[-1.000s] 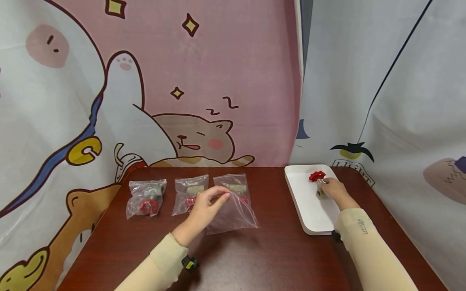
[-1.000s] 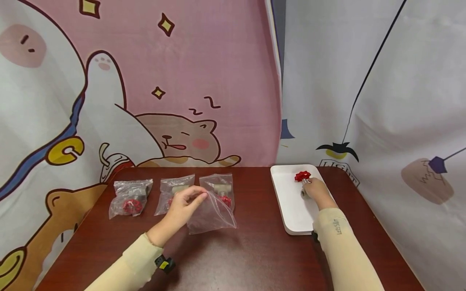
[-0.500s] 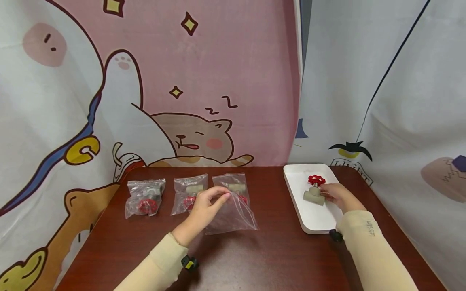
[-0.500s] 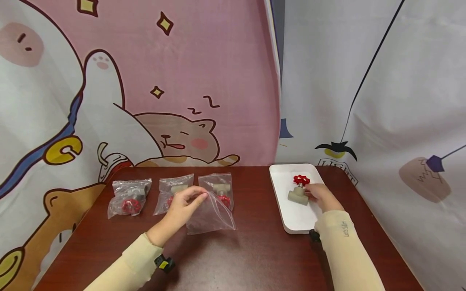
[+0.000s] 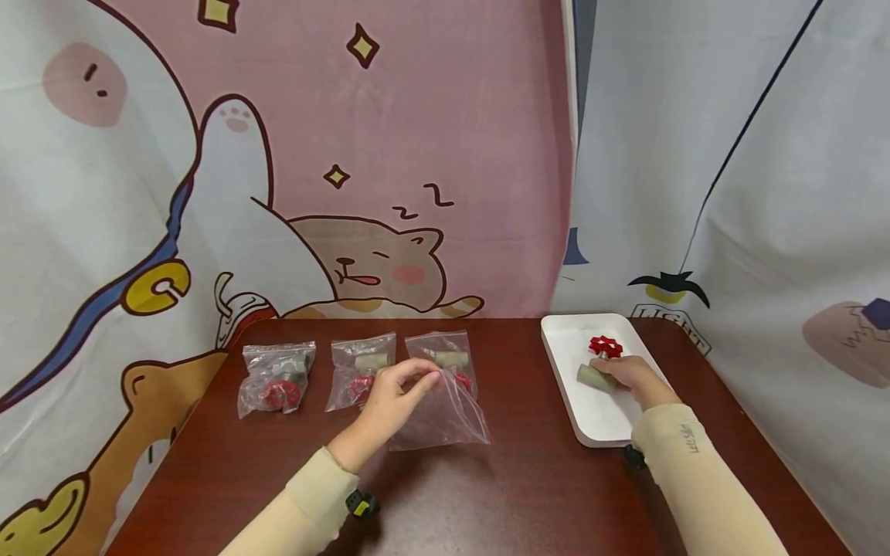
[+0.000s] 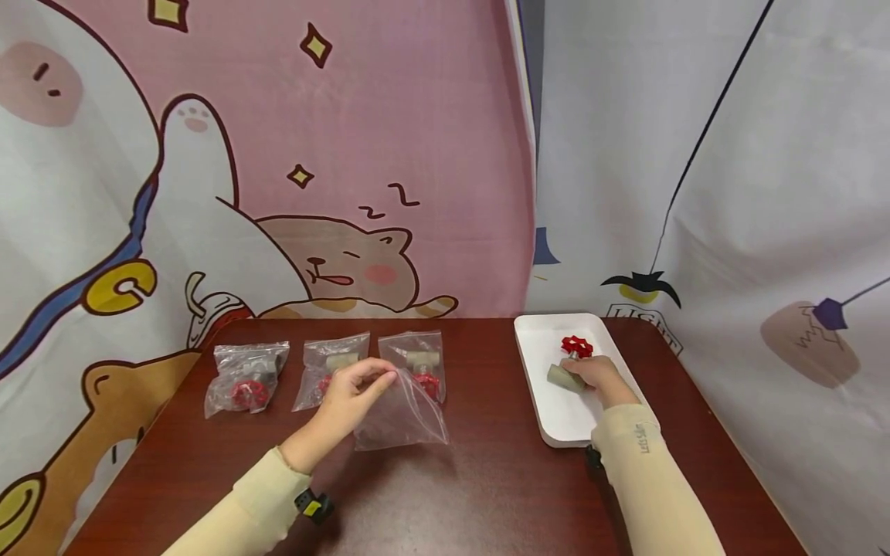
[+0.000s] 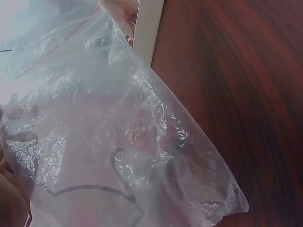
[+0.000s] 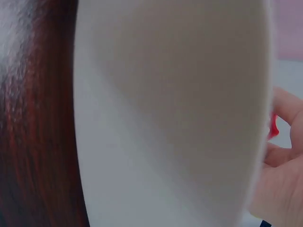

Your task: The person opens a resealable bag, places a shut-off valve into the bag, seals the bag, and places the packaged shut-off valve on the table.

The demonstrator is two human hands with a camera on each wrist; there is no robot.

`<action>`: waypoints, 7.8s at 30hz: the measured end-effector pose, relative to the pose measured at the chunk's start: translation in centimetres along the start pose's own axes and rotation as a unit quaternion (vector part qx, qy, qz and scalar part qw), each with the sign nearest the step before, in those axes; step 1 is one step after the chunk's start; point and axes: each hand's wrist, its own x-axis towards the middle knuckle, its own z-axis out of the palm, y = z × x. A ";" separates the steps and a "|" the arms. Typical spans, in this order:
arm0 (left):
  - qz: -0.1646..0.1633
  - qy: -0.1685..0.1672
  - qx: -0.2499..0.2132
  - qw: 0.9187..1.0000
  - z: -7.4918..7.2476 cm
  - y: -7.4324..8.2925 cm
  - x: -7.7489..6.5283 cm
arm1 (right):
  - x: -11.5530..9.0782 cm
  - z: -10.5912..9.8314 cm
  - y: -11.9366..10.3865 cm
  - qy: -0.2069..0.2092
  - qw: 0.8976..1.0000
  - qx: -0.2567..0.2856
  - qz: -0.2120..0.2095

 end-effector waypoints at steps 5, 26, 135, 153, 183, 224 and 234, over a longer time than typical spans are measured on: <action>-0.002 0.000 -0.005 1.000 -0.1 0.1 -0.1 | -0.1 0.5 -0.2 -0.010 1.000 -0.017 -0.005; -0.022 0.007 0.000 1.000 -0.4 0.5 -0.1 | -3.9 0.6 -2.0 -0.016 0.992 0.092 -0.085; 0.018 0.179 0.026 0.983 4.2 -3.0 1.4 | -20.6 15.0 -10.1 0.104 0.869 0.136 -0.465; 0.037 0.162 0.020 0.986 3.1 0.5 1.3 | -20.7 14.3 -10.0 0.093 0.828 0.037 -0.552; 0.067 0.139 0.031 0.988 3.9 0.9 0.9 | -17.9 13.9 -9.1 0.051 0.865 -0.033 -0.499; 0.051 0.195 0.017 0.979 3.6 2.8 1.6 | -18.9 18.3 -9.4 0.122 0.863 -0.069 -0.485; 0.044 0.191 0.007 0.981 2.9 2.5 1.4 | -18.9 16.5 -9.0 0.126 0.836 -0.098 -0.525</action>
